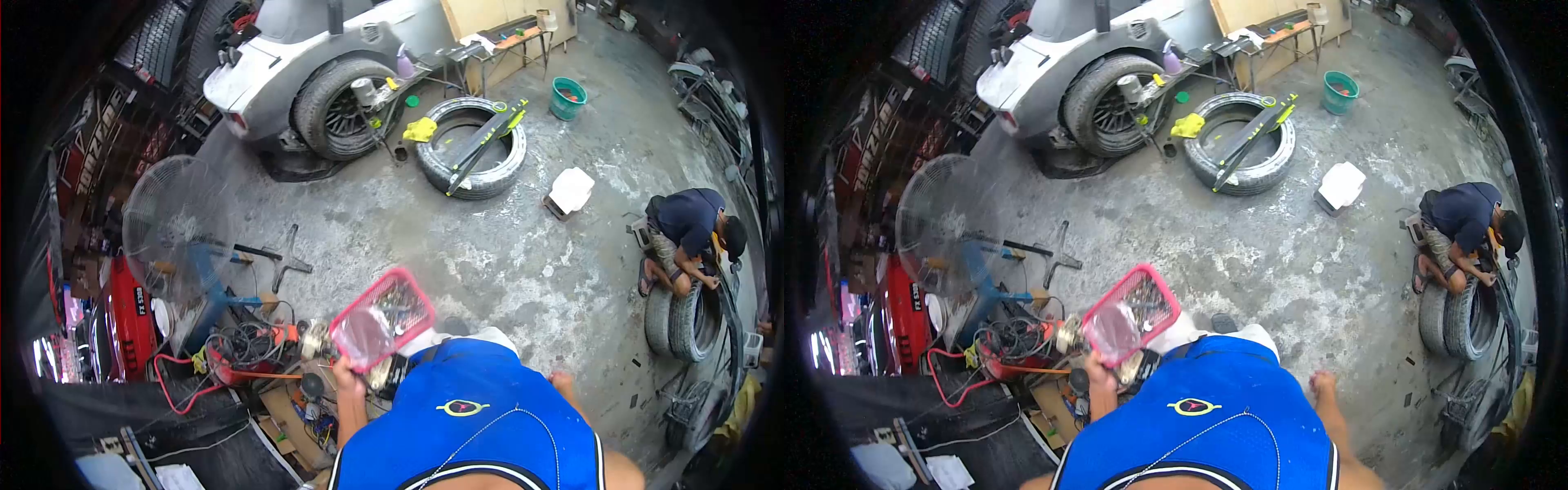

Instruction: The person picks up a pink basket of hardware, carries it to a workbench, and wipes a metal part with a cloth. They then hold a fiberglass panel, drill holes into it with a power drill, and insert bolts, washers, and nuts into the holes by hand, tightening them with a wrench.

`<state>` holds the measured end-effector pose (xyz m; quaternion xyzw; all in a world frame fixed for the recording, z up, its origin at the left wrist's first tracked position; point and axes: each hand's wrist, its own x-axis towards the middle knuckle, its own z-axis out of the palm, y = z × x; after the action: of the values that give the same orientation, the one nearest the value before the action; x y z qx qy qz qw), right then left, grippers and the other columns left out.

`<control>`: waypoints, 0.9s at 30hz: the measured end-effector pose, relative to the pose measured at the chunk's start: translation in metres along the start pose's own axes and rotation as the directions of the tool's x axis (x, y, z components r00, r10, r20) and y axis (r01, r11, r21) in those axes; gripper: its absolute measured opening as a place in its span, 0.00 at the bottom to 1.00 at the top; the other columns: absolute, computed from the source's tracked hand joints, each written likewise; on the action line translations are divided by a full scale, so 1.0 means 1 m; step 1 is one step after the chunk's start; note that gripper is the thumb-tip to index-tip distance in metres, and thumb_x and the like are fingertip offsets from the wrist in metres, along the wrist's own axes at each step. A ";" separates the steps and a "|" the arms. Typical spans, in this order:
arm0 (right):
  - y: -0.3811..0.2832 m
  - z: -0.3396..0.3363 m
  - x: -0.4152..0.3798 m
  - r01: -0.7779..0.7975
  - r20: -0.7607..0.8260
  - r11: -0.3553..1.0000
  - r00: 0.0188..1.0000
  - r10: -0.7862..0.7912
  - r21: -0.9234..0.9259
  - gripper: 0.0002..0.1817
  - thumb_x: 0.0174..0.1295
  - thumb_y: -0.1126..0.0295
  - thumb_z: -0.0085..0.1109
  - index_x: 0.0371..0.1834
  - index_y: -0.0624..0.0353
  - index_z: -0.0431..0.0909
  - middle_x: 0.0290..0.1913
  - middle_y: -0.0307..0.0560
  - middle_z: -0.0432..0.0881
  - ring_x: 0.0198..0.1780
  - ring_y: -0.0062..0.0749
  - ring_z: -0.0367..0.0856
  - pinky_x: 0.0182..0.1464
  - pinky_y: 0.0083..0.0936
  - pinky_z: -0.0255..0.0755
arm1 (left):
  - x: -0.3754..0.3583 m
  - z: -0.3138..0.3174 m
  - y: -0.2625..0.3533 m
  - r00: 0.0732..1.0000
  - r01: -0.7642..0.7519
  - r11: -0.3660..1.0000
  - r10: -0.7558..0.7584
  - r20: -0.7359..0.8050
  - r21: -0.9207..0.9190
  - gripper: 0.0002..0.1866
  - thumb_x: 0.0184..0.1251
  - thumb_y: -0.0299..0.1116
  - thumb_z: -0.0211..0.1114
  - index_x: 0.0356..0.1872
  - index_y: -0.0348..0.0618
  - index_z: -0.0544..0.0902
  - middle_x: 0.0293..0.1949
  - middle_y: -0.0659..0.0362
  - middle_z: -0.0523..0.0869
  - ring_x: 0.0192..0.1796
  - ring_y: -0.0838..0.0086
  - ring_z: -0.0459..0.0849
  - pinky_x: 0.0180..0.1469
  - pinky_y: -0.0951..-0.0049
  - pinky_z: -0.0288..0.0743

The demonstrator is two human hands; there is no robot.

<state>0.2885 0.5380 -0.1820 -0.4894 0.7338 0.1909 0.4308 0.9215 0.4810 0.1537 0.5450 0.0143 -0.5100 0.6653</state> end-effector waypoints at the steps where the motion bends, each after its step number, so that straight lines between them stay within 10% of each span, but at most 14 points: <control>1: -0.015 -0.010 -0.032 -0.116 -0.066 0.909 0.986 0.155 0.401 0.12 0.68 0.66 0.50 0.31 0.58 0.78 0.21 0.45 0.79 0.20 0.33 0.76 0.20 0.31 0.67 | 0.026 0.022 -0.002 1.000 0.008 1.000 -0.008 0.001 0.028 0.19 0.45 0.29 0.56 0.42 0.37 0.80 0.32 0.60 0.82 0.30 0.72 0.80 0.37 0.69 0.76; 3: -0.050 -0.040 -0.076 -0.095 -0.102 0.528 0.938 0.331 0.844 0.10 0.67 0.68 0.55 0.27 0.58 0.77 0.20 0.43 0.78 0.20 0.29 0.74 0.20 0.28 0.64 | 0.098 0.026 -0.012 0.903 0.206 0.972 -0.147 0.404 -0.108 0.20 0.45 0.29 0.56 0.43 0.36 0.80 0.35 0.59 0.84 0.34 0.70 0.82 0.42 0.67 0.79; 6: -0.079 -0.074 -0.087 0.065 -0.283 0.491 0.879 0.384 0.869 0.15 0.67 0.65 0.60 0.21 0.55 0.73 0.20 0.41 0.77 0.21 0.23 0.71 0.23 0.24 0.62 | 0.126 0.145 -0.001 0.922 0.285 0.955 -0.297 0.249 0.084 0.22 0.44 0.29 0.57 0.46 0.35 0.79 0.38 0.56 0.85 0.40 0.65 0.85 0.51 0.62 0.81; 9: -0.105 -0.107 -0.089 0.123 -0.220 0.231 0.860 0.461 0.965 0.19 0.69 0.62 0.59 0.19 0.55 0.71 0.19 0.39 0.76 0.20 0.23 0.69 0.23 0.23 0.63 | 0.174 0.217 -0.005 0.808 0.390 0.908 -0.418 0.415 0.153 0.26 0.44 0.29 0.58 0.50 0.31 0.78 0.41 0.50 0.87 0.45 0.58 0.86 0.56 0.56 0.81; 13: -0.150 -0.156 -0.109 0.051 -0.166 0.239 0.855 0.491 0.970 0.21 0.69 0.60 0.59 0.19 0.57 0.71 0.19 0.43 0.76 0.17 0.26 0.69 0.18 0.26 0.63 | 0.248 0.307 -0.010 0.813 0.396 0.886 -0.460 0.357 0.241 0.22 0.45 0.28 0.58 0.46 0.31 0.80 0.40 0.50 0.86 0.39 0.61 0.87 0.50 0.60 0.83; 18: -0.111 -0.090 -0.046 -0.007 -0.405 0.721 0.823 0.398 0.693 0.25 0.70 0.51 0.54 0.18 0.57 0.74 0.18 0.42 0.77 0.21 0.25 0.73 0.23 0.29 0.65 | 0.318 0.433 -0.015 0.771 0.389 0.887 -0.462 0.438 0.251 0.28 0.41 0.29 0.59 0.51 0.30 0.77 0.42 0.50 0.85 0.43 0.59 0.86 0.55 0.57 0.81; 22: -0.155 -0.180 -0.043 -0.153 -0.096 0.403 0.839 0.535 0.902 0.25 0.70 0.51 0.54 0.19 0.57 0.75 0.18 0.42 0.77 0.21 0.24 0.73 0.24 0.29 0.66 | 0.365 0.509 -0.024 0.787 0.347 0.893 -0.444 0.428 0.287 0.30 0.41 0.29 0.60 0.53 0.28 0.77 0.44 0.48 0.85 0.45 0.58 0.86 0.55 0.56 0.81; 27: -0.155 -0.280 0.018 -0.182 -0.013 0.334 0.863 0.505 0.925 0.25 0.70 0.50 0.53 0.19 0.57 0.76 0.19 0.41 0.77 0.22 0.24 0.74 0.25 0.29 0.66 | 0.393 0.606 -0.042 0.787 0.387 0.873 -0.480 0.386 0.297 0.24 0.42 0.28 0.57 0.46 0.30 0.78 0.39 0.51 0.85 0.40 0.62 0.85 0.51 0.61 0.81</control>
<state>0.2980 0.2615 -0.0190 -0.0339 0.8611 -0.2215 0.4564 0.7556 -0.2228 0.1433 0.4590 -0.0660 -0.7599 0.4555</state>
